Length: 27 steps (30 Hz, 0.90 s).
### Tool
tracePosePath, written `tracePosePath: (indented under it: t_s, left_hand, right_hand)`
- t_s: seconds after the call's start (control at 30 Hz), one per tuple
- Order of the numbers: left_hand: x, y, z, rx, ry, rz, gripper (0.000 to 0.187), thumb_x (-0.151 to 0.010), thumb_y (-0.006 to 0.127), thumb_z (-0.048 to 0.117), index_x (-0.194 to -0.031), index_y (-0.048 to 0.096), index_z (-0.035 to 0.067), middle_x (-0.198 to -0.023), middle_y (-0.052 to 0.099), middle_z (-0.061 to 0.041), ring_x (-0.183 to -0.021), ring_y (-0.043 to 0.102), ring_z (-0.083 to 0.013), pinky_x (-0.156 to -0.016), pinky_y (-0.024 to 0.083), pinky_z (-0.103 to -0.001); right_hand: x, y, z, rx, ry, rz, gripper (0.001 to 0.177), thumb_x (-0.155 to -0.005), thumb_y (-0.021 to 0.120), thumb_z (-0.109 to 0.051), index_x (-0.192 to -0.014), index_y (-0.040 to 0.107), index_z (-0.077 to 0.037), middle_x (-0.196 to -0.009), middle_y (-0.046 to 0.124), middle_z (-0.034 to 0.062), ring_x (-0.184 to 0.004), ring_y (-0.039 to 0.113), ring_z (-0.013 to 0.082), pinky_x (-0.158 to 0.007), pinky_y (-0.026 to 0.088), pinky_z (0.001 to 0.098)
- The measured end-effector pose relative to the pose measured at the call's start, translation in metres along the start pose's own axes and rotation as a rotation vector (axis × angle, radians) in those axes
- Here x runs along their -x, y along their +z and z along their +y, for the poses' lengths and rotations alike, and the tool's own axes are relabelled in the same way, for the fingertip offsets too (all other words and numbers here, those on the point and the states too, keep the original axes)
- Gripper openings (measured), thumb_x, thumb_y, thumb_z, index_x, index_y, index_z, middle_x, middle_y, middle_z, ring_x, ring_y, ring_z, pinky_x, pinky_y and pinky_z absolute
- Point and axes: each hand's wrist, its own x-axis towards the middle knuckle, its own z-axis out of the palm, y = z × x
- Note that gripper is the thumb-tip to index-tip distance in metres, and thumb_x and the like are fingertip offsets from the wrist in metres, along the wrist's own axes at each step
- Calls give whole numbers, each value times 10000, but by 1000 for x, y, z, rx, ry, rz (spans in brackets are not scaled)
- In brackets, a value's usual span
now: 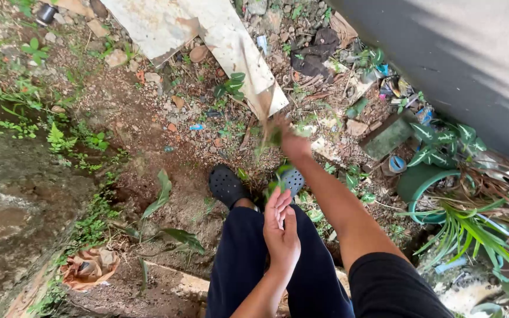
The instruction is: The recorder is weeding and cleaning a garden area, pulling weeds by hand and using a small scoop to collect debris.
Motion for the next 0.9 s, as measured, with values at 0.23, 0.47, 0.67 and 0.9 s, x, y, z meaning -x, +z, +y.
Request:
tracePosePath:
  t_s: [0.23, 0.47, 0.67, 0.9]
  left_hand:
    - [7, -9, 17, -82, -45, -2, 509, -1062, 549, 172, -1522, 407, 9, -1426, 596, -190, -1306, 592, -264, -1141, 427, -390]
    - [5, -8, 16, -53, -7, -24, 503, -1067, 532, 149, -1526, 389, 4, -1450, 575, -197, -1320, 573, -272, -1148, 416, -396]
    - [2, -8, 15, -89, -22, -35, 500, -1059, 542, 137, -1518, 395, 3, -1438, 586, -201, -1325, 582, -278, -1150, 419, -400]
    - [-2, -1, 10, -94, -20, -59, 503, -1061, 544, 153, -1520, 402, 4, -1434, 590, -192, -1316, 585, -273, -1148, 420, -395]
  right_hand:
    - [-64, -7, 68, -291, 600, -166, 477, -1132, 372, -194, -1593, 322, -82, -1137, 727, 232, -907, 744, 309, -658, 625, 407]
    - [-41, -22, 36, -167, 193, -94, 452, -969, 556, -135, -1416, 517, -78, -1386, 584, 196, -1057, 691, 342, -837, 608, 438]
    - [-55, -35, 122, -267, 522, -5, 521, -1146, 346, -187, -1615, 179, -30, -1114, 677, 250, -836, 727, 287, -747, 620, 416]
    - [-89, 42, 122, -697, 502, -93, 420, -933, 705, -322, -1172, 633, 15, -1103, 695, 188, -944, 713, 273, -834, 600, 407]
